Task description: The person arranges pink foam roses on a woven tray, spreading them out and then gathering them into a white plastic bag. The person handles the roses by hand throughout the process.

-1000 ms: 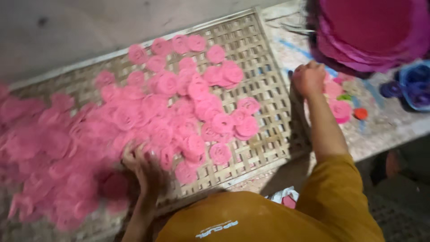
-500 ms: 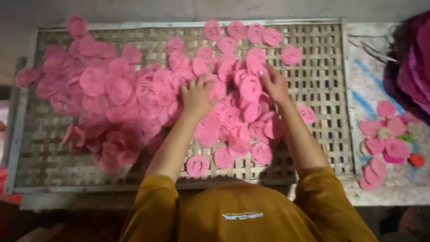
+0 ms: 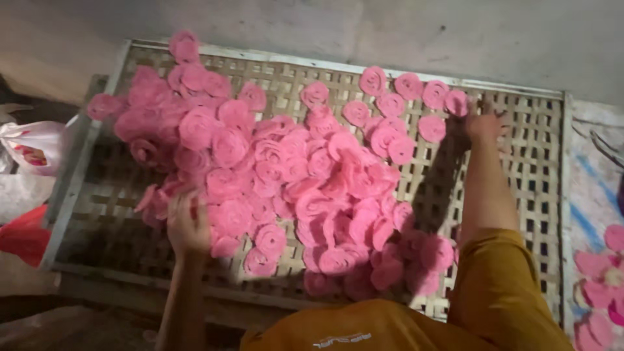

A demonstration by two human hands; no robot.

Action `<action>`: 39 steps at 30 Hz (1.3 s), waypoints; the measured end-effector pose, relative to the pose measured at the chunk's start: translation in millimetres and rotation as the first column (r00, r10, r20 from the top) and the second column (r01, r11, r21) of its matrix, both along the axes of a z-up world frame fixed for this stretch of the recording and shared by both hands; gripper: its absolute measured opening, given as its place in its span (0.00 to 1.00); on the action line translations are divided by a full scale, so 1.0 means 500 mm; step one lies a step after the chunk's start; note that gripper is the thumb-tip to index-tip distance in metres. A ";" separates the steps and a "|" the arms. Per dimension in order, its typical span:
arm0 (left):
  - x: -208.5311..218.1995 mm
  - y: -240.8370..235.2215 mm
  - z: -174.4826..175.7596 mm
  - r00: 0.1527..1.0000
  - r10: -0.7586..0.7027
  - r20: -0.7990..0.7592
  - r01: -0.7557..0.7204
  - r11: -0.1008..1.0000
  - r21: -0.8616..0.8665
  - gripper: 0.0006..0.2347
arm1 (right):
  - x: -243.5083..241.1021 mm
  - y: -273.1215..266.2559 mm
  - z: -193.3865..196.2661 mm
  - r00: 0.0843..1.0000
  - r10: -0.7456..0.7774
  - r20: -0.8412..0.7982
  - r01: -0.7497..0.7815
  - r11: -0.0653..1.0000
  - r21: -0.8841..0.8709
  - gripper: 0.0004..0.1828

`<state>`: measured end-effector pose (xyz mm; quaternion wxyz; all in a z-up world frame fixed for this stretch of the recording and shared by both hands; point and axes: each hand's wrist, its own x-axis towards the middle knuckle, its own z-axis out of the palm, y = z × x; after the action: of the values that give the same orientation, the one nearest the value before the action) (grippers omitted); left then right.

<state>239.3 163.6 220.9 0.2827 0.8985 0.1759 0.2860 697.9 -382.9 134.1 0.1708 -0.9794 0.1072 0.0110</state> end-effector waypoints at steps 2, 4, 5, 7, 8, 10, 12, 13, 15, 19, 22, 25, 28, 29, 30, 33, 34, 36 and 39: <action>-0.027 0.031 -0.028 0.994 0.027 0.108 -0.036 0.996 0.083 0.10 | -0.007 0.057 -0.017 0.988 0.095 -0.124 -0.105 0.992 -0.071 0.39; -0.055 0.053 -0.052 0.993 0.066 0.102 -0.074 0.994 0.076 0.09 | -0.044 0.104 -0.017 0.968 0.135 -0.209 -0.146 0.989 -0.038 0.36; -0.069 0.059 -0.059 0.992 0.083 0.097 -0.090 0.993 0.072 0.09 | -0.063 0.116 -0.007 0.939 0.252 -0.235 -0.232 0.966 0.113 0.34; -0.083 0.078 -0.060 0.988 0.130 0.083 -0.137 0.987 0.079 0.07 | -0.072 0.141 0.025 0.852 0.481 -0.208 -0.375 0.837 0.399 0.31; -0.089 0.076 -0.056 0.985 0.158 0.072 -0.163 0.984 0.078 0.06 | -0.067 0.148 0.039 0.897 0.427 -0.111 -0.353 0.846 0.401 0.29; -0.101 0.062 -0.040 0.976 0.208 0.069 -0.207 0.978 -0.017 0.09 | -0.035 0.174 0.049 0.949 0.306 0.079 -0.311 0.856 0.414 0.24; -0.106 0.032 -0.013 0.976 0.192 0.105 -0.183 0.979 -0.085 0.10 | 0.017 0.230 0.031 0.832 0.405 0.379 -0.471 0.877 0.097 0.24; -0.101 0.014 0.002 0.977 0.149 0.150 -0.135 0.986 -0.103 0.10 | 0.034 0.266 0.014 0.806 0.457 0.377 -0.512 0.857 0.056 0.26; -0.097 -0.014 0.037 0.974 0.079 0.212 -0.053 0.990 -0.127 0.09 | 0.065 0.346 -0.022 0.738 0.564 0.370 -0.599 0.801 -0.027 0.32; -0.110 -0.011 0.085 0.980 -0.029 0.195 0.051 0.993 -0.110 0.09 | 0.015 0.412 -0.067 0.616 0.748 0.245 -0.680 0.663 -0.313 0.40; -0.122 0.054 0.081 0.993 0.026 0.116 0.000 0.976 -0.218 0.09 | -0.019 0.407 0.009 0.488 0.859 0.153 -0.870 0.493 0.011 0.24; -0.097 0.194 0.038 0.990 0.022 0.137 0.011 0.972 -0.235 0.08 | -0.067 0.430 0.139 0.181 0.974 0.136 -0.944 0.211 -0.254 0.17; -0.008 0.384 -0.032 0.988 0.055 0.145 -0.019 0.971 -0.238 0.09 | -0.122 0.491 0.251 0.474 0.791 -0.387 -0.789 0.577 0.213 0.20; 0.027 0.448 -0.057 0.985 0.062 0.162 -0.041 0.991 -0.128 0.09 | -0.137 0.529 0.274 0.472 0.746 -0.470 -0.729 0.630 0.268 0.21; 0.065 0.512 -0.082 0.982 0.062 0.181 -0.060 0.998 -0.018 0.09 | -0.145 0.583 0.283 0.443 0.815 -0.373 -0.804 0.546 0.237 0.22; 0.199 0.650 -0.149 0.968 0.243 0.065 -0.241 0.970 -0.032 0.20 | -0.124 0.769 0.271 0.374 0.909 -0.183 -0.915 0.393 0.086 0.23; 0.243 0.680 -0.165 0.958 0.287 0.011 -0.287 0.958 0.001 0.25 | -0.103 0.856 0.248 0.400 0.899 -0.179 -0.910 0.412 0.036 0.23; 0.298 0.701 -0.189 0.947 0.249 -0.201 -0.251 0.968 0.020 0.26 | -0.069 1.028 0.187 0.058 0.961 0.269 -0.994 0.079 -0.070 0.23; 0.327 0.669 -0.221 0.965 0.164 -0.205 -0.194 0.972 -0.132 0.36 | -0.049 1.261 0.076 0.362 0.872 0.329 -0.932 0.335 0.138 0.33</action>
<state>402.8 498.0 110.3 0.3045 0.8783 0.3041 0.2082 673.4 247.6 172.1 0.2923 -0.8291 -0.4760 0.0240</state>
